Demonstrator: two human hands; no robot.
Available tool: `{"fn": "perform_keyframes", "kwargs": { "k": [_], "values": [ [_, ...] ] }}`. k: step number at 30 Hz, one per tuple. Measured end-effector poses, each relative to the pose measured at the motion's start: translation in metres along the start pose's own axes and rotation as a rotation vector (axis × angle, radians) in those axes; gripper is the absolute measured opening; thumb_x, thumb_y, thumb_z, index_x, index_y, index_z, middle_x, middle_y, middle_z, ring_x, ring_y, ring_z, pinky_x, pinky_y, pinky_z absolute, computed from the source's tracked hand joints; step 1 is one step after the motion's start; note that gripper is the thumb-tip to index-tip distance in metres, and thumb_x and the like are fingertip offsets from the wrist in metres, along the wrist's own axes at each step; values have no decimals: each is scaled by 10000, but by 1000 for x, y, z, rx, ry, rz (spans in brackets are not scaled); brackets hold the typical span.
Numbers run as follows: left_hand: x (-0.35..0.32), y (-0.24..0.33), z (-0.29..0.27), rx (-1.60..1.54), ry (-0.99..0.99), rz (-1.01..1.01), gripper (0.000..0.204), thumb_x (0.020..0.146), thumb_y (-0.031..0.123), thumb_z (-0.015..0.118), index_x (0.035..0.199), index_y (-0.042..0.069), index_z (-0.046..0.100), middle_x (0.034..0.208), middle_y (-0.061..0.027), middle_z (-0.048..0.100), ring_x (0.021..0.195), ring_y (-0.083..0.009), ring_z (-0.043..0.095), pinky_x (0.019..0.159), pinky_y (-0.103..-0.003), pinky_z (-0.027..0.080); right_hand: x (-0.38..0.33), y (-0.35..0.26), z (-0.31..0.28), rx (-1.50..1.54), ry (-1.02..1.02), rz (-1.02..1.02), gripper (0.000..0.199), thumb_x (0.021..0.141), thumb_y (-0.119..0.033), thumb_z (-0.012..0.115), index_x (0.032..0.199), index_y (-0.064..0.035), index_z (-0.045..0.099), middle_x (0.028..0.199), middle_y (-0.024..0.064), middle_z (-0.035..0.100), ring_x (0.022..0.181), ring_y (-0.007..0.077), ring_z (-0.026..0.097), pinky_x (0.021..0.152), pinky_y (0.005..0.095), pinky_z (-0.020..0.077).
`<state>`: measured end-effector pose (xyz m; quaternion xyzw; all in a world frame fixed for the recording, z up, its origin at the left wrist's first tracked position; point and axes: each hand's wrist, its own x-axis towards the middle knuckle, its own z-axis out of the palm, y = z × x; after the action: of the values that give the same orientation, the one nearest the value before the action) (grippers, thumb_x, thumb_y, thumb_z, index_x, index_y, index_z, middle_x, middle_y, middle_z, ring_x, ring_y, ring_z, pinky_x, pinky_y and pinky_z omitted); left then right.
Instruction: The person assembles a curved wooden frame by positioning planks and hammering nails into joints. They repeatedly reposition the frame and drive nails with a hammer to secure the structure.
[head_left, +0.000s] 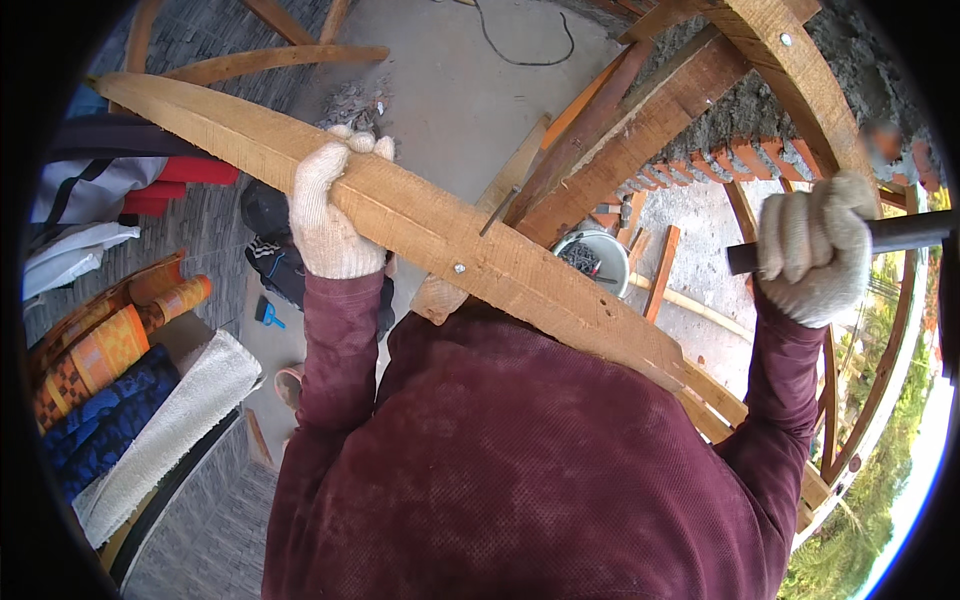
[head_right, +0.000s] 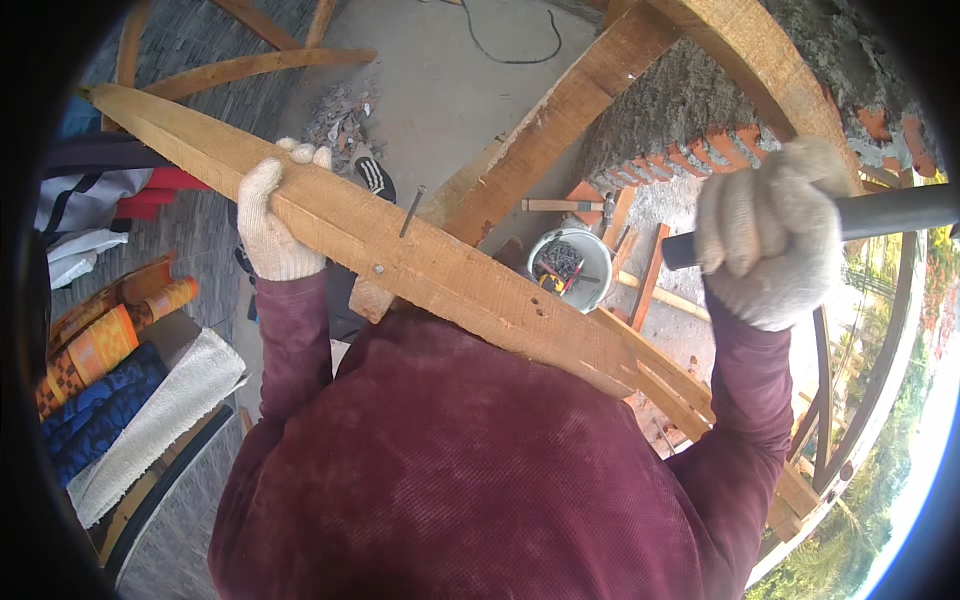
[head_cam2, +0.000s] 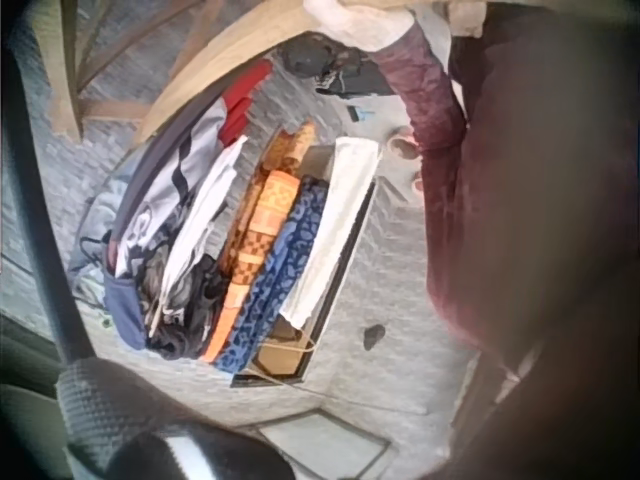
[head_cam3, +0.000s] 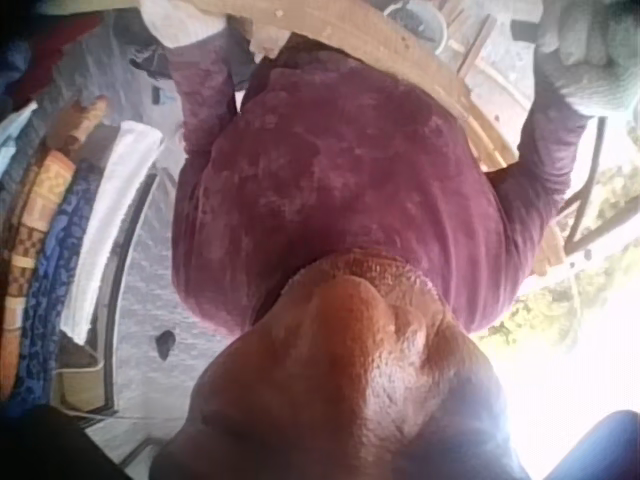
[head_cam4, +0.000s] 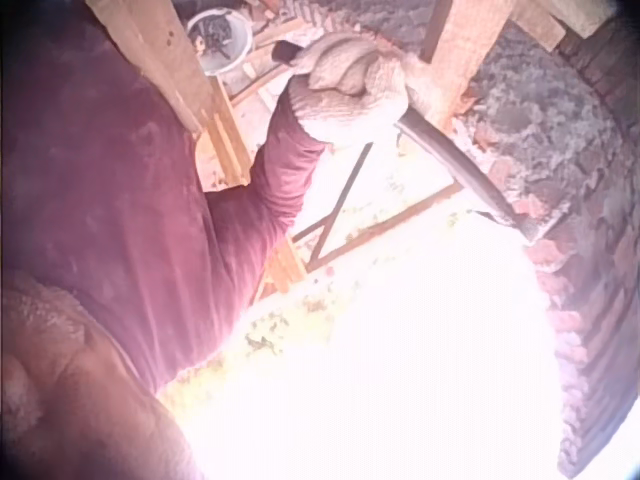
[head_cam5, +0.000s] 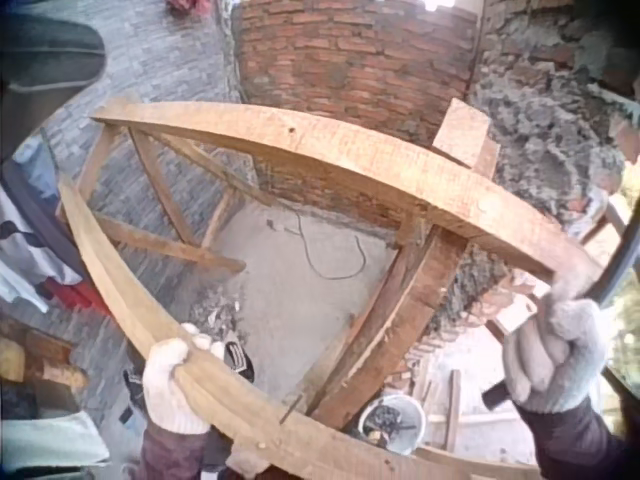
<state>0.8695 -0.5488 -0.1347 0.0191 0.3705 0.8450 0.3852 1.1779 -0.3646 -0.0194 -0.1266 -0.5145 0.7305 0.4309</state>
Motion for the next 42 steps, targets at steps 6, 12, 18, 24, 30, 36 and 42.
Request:
{"fn": "perform_keyframes", "kwargs": {
  "k": [6,12,18,24,30,36,42],
  "values": [
    [-5,-2,-1,-27,13,-14,303,886,119,629,1151,4,535,1001,-132,582,997,-260,596,1015,-426,501,-68,19,-6,-1109,-506,655,88,742,-41,693,825,-56,666,733,112,681,674,193,676,668,334,546],
    [-1,-4,4,-49,10,-57,272,887,86,617,1136,7,542,985,-128,587,978,-250,598,1008,-440,495,-49,26,-1,-928,-211,815,116,723,-12,649,831,-37,684,760,68,685,720,180,680,714,337,550],
    [0,0,-3,-42,25,-42,257,882,72,612,1122,6,548,964,-120,574,966,-247,599,990,-445,510,-38,8,9,-640,-128,298,117,753,-70,655,840,-5,611,601,40,568,435,149,524,453,304,483],
    [3,-2,-6,-69,16,-65,248,888,82,624,1117,11,559,969,-120,583,969,-242,614,996,-442,521,-44,17,11,-693,-61,510,126,860,-26,557,978,-18,604,626,49,584,510,161,561,512,311,506],
    [7,1,-4,-61,24,-45,262,882,70,628,1125,5,559,974,-125,595,975,-250,615,1010,-442,517,-56,27,-3,-838,-187,629,104,704,-7,680,806,-28,682,709,59,641,636,155,628,589,313,496],
    [1,1,-3,-64,7,-65,259,896,82,618,1132,4,548,982,-121,590,980,-246,606,1028,-441,499,-31,34,19,-950,-204,575,342,781,-157,658,1077,11,625,725,39,549,629,120,543,593,297,450],
    [1,-3,4,-24,-9,-38,249,900,79,605,1131,11,542,1002,-117,576,991,-246,595,1031,-436,492,-52,45,15,-939,-283,561,511,984,-470,514,1031,24,633,782,97,573,655,178,570,603,327,441]
  ]
}}
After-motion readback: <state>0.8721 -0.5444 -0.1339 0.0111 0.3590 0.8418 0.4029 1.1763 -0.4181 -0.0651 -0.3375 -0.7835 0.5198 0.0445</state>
